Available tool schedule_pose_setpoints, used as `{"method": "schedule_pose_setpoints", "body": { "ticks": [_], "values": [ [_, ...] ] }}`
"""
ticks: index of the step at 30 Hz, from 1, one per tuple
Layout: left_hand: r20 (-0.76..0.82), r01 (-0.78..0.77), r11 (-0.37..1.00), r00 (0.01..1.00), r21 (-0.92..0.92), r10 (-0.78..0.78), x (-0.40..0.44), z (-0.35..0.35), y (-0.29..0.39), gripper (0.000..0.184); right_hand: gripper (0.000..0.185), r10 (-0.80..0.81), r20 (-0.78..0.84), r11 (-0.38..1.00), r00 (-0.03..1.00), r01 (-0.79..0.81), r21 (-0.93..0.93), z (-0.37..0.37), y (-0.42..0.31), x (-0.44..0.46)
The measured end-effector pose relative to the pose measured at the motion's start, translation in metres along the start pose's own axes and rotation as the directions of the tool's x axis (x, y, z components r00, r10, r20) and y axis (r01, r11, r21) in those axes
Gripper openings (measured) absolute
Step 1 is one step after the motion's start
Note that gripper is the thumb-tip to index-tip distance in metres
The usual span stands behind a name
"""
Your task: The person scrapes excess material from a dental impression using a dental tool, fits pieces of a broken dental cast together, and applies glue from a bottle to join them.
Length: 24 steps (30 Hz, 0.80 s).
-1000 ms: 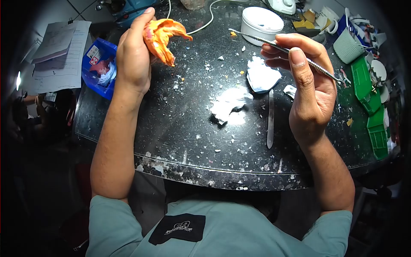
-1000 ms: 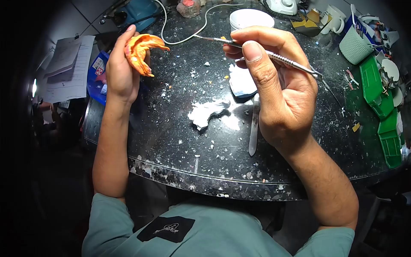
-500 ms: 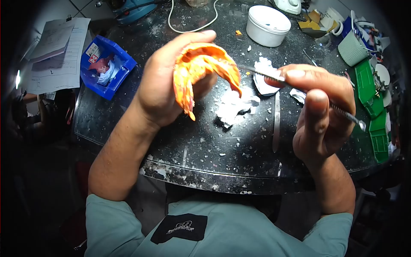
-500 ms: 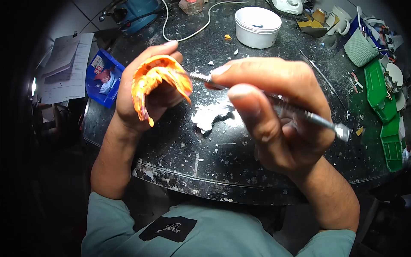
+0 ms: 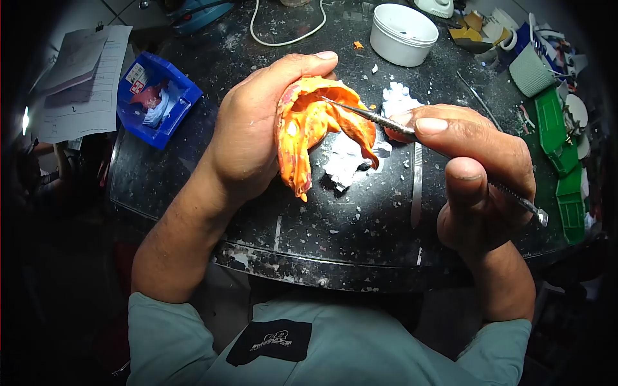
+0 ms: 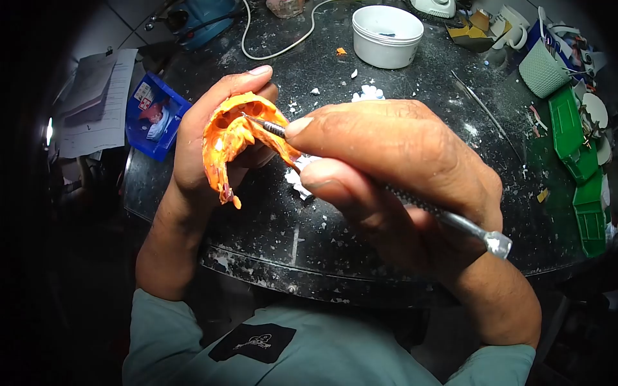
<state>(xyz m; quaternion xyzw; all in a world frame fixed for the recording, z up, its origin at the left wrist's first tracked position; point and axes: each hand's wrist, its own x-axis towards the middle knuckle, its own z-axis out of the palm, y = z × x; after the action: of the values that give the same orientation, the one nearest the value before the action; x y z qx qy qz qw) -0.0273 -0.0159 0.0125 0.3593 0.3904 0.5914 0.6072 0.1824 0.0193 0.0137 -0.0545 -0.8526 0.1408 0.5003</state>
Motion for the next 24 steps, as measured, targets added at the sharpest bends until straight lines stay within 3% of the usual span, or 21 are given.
{"method": "schedule_pose_setpoints", "body": {
  "ticks": [5,8,10,11,13,19,24],
  "values": [
    [0.008,0.052,0.999,0.999,-0.015,-0.052,-0.001,0.001,0.002,0.029,0.037,0.044,0.009,0.999,0.999,-0.044,0.001,-0.002,-0.002,-0.001],
    [-0.098,0.037,0.999,0.995,0.027,-0.035,-0.009,0.019,0.005,0.027,0.037,0.053,0.001,0.999,0.999,-0.053,-0.007,0.000,-0.002,0.000],
    [-0.010,0.050,0.998,0.999,-0.027,-0.050,-0.009,0.014,0.005,0.028,0.036,0.076,-0.016,0.997,0.997,-0.077,-0.012,0.003,-0.004,0.000],
    [0.134,0.075,0.992,0.989,-0.098,-0.062,-0.006,-0.005,0.004,0.029,0.035,0.085,-0.023,0.996,0.996,-0.086,-0.017,0.003,-0.005,0.000],
    [0.249,0.093,0.983,0.967,-0.156,-0.052,-0.004,-0.016,0.001,0.030,0.034,0.077,-0.027,0.996,0.997,-0.078,-0.033,0.004,-0.006,0.000],
    [0.017,0.120,0.992,0.993,-0.038,-0.119,-0.003,0.000,0.000,0.029,0.030,0.002,0.035,0.995,0.999,0.002,-0.096,0.001,-0.002,0.004],
    [-0.045,0.101,0.994,0.994,0.028,-0.100,-0.005,0.006,0.000,0.028,0.026,0.019,0.019,0.995,1.000,-0.017,-0.099,0.002,-0.002,0.001]
  ]
}}
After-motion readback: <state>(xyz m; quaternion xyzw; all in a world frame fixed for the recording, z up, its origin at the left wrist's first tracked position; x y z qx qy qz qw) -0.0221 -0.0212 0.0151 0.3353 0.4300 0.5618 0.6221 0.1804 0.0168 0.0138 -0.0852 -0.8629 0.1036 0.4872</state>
